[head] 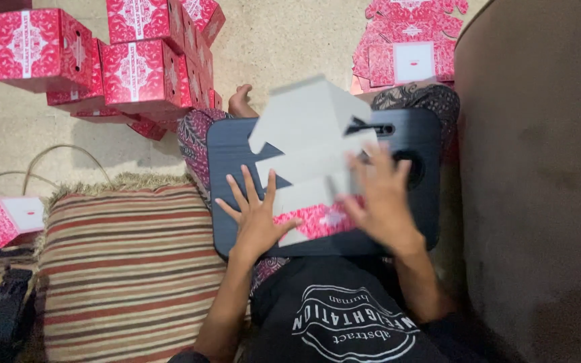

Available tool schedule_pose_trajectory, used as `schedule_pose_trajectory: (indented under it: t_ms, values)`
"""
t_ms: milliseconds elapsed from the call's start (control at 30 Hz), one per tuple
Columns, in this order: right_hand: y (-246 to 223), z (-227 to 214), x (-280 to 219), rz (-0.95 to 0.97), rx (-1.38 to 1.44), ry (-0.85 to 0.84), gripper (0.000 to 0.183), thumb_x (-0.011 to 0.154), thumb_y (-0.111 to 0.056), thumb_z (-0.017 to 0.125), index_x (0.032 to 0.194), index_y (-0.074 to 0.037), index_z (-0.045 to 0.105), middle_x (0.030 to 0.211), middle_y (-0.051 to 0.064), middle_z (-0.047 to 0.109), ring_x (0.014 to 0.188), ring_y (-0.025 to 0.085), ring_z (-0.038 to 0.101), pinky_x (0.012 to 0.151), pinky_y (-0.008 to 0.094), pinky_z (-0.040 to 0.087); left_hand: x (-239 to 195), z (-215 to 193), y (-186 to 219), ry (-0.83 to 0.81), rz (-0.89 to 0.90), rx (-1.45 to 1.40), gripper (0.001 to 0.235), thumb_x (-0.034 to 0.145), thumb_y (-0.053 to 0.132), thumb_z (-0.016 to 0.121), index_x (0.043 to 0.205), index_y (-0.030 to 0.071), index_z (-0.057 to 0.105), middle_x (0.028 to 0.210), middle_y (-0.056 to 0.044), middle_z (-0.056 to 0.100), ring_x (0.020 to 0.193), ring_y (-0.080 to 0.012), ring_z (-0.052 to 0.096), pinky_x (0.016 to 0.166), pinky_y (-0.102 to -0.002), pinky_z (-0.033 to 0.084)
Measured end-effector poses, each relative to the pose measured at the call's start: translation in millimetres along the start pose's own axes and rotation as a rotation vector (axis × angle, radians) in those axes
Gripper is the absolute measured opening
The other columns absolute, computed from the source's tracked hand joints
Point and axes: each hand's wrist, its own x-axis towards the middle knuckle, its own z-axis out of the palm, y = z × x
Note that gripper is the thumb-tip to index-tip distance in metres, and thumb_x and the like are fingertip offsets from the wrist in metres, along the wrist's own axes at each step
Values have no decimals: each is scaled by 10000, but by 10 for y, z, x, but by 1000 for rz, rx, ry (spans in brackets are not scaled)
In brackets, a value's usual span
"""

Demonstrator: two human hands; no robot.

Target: The person sits on the floor and folds flat cardboard pieces into small red and white patterned boxes. They fold the sides and tabs to form the box shape, then place the completed boxes on the floor next to a stack of similar finished boxes.

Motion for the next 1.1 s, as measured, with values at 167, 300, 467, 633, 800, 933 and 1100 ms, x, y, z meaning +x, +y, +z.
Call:
schedule_pose_trajectory:
  t_ms: [167,300,467,633,800,933,1100]
  values:
    - [-82,601,-218,-100,-83,-239,891,868,-479,724,1601,-152,336,1658,283,171,1505,570,109,1037,867,114,-122,95,-4,72,41,62,1196,701,636,827,1647,240,212,1674,-277,-165,1464,-590,-229,979,-839,-165]
    - [93,928,-448,-107,-177,-114,836,928,-642,573,1612,-226,331,1708,211,120,1568,463,-10,1092,807,-42,-207,177,9,108,75,67,1196,714,621,832,1650,241,192,1667,-290,-170,1456,-601,-234,959,-852,-167]
    - [226,1126,-472,-135,-267,27,781,976,-656,484,1615,-233,335,1716,166,178,1592,383,72,1162,722,-35,-93,336,-62,118,92,94,1121,735,597,812,1636,261,235,1668,-297,-154,1453,-615,-223,954,-876,-148]
    - [241,1191,-454,-132,-193,83,653,1033,-549,484,1584,-203,424,1702,188,225,1577,409,119,1154,745,-13,-105,472,-115,284,205,141,746,911,678,563,1557,333,423,1698,-262,15,1512,-572,-102,1028,-844,-118]
    - [309,1325,-534,-201,-143,244,498,1019,-392,601,1474,-197,548,1648,192,352,1562,391,225,1155,737,-55,-62,550,-164,347,228,144,754,911,714,533,1558,340,427,1704,-242,67,1543,-517,-46,1071,-808,-120]
    - [81,1193,-682,-224,-101,285,601,920,-495,721,1444,-244,565,1651,180,351,1574,403,161,1096,786,-138,-62,571,-192,336,192,81,861,847,783,558,1561,322,419,1703,-246,48,1553,-485,-52,1100,-762,-153]
    - [47,1079,-711,-178,-117,-66,1099,709,-648,808,1613,-290,297,1640,190,237,1544,462,52,989,895,-134,-230,414,-47,314,209,-48,758,704,668,771,1332,279,602,1701,-241,31,1540,-509,-77,1085,-787,-126]
